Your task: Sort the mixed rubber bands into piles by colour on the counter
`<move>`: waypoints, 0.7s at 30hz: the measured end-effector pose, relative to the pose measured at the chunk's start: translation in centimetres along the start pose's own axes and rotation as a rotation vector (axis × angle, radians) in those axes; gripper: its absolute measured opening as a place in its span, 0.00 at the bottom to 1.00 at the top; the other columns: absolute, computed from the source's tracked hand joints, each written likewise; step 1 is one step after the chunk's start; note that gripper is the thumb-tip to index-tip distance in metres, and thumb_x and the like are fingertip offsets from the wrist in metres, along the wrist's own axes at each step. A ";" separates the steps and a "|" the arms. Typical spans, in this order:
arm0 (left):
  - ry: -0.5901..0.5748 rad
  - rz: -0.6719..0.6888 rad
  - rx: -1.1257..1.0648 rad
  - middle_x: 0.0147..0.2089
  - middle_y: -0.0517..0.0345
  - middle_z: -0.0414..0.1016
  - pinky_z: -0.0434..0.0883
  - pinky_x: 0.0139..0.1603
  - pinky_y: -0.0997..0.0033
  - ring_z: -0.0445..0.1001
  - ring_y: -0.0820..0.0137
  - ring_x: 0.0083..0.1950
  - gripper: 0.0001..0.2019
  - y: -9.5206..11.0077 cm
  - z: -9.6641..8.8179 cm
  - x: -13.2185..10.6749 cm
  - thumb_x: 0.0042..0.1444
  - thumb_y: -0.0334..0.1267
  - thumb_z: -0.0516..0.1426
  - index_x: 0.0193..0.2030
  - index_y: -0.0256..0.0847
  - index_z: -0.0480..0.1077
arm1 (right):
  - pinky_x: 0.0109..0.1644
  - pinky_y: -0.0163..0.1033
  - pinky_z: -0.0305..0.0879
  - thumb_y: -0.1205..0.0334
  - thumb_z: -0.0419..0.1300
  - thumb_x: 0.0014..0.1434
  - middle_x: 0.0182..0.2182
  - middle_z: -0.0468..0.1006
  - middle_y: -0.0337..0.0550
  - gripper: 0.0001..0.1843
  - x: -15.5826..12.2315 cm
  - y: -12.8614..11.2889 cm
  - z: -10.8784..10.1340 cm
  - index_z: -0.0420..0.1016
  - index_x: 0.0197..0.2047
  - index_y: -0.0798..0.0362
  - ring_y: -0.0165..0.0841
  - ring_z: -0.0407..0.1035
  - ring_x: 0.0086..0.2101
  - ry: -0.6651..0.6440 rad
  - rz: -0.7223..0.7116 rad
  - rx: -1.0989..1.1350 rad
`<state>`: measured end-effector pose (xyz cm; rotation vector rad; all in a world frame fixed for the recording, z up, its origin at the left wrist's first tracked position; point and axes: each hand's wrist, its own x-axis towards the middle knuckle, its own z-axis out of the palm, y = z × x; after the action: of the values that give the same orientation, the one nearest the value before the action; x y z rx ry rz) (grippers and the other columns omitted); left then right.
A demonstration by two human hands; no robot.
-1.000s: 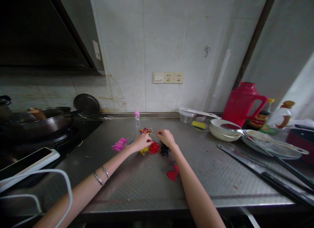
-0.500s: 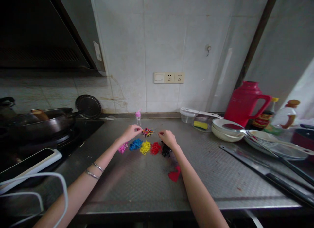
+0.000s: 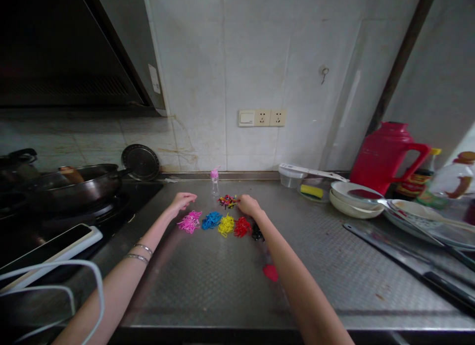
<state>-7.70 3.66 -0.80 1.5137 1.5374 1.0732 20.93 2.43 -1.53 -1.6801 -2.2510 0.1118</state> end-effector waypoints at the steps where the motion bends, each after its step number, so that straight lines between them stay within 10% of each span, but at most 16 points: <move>1: -0.010 -0.001 -0.006 0.28 0.56 0.71 0.46 0.15 0.81 0.53 0.83 0.17 0.17 -0.1 0.1 0.0 0.40 0.42 0.57 0.37 0.35 0.72 | 0.37 0.32 0.60 0.64 0.49 0.53 0.39 0.75 0.44 0.16 0.2 -0.2 0.1 0.74 0.41 0.47 0.33 0.68 0.39 -0.008 -0.003 -0.018; 21: -0.093 0.087 0.010 0.27 0.57 0.70 0.45 0.15 0.81 0.53 0.83 0.17 0.17 1.7 1.6 -0.6 0.43 0.45 0.55 0.36 0.36 0.72 | 0.36 0.29 0.58 0.64 0.49 0.54 0.34 0.76 0.46 0.13 0.2 0.6 -0.1 0.74 0.35 0.55 0.31 0.68 0.36 0.083 0.006 0.043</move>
<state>-5.56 3.16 0.12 1.6271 1.4268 1.0305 21.50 2.75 -1.52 -1.6385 -2.1684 0.0897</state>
